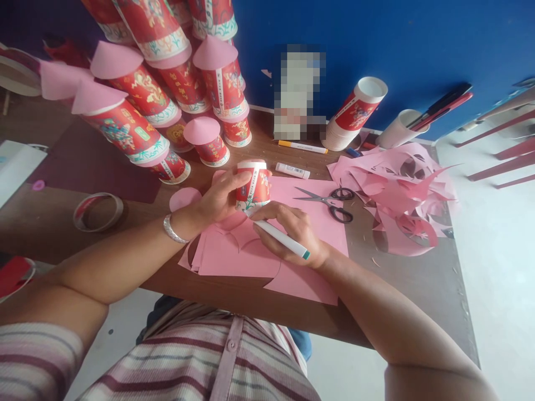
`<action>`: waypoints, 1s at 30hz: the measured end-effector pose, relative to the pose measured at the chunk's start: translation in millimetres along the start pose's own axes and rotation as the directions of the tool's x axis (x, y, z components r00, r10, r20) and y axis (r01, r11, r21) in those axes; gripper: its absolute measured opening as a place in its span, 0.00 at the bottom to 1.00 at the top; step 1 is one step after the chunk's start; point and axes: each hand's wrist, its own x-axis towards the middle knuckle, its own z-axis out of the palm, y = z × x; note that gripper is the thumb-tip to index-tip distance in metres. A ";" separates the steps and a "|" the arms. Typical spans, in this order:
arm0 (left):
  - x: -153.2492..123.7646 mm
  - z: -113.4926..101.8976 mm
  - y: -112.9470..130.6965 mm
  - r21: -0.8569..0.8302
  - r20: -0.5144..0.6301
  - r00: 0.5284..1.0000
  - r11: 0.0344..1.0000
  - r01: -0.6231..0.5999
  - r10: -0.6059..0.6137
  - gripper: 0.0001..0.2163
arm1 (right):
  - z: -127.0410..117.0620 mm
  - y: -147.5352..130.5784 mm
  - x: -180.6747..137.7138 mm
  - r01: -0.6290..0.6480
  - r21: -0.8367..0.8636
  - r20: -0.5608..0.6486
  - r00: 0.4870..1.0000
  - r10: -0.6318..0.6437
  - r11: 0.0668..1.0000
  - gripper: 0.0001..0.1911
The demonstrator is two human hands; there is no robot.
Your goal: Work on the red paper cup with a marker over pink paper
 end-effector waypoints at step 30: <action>4.3 -5.1 -4.2 -0.051 0.118 0.993 0.998 0.036 -0.030 0.18 | -6.7 -6.1 3.8 0.012 -0.267 -0.181 0.981 -0.063 0.964 0.07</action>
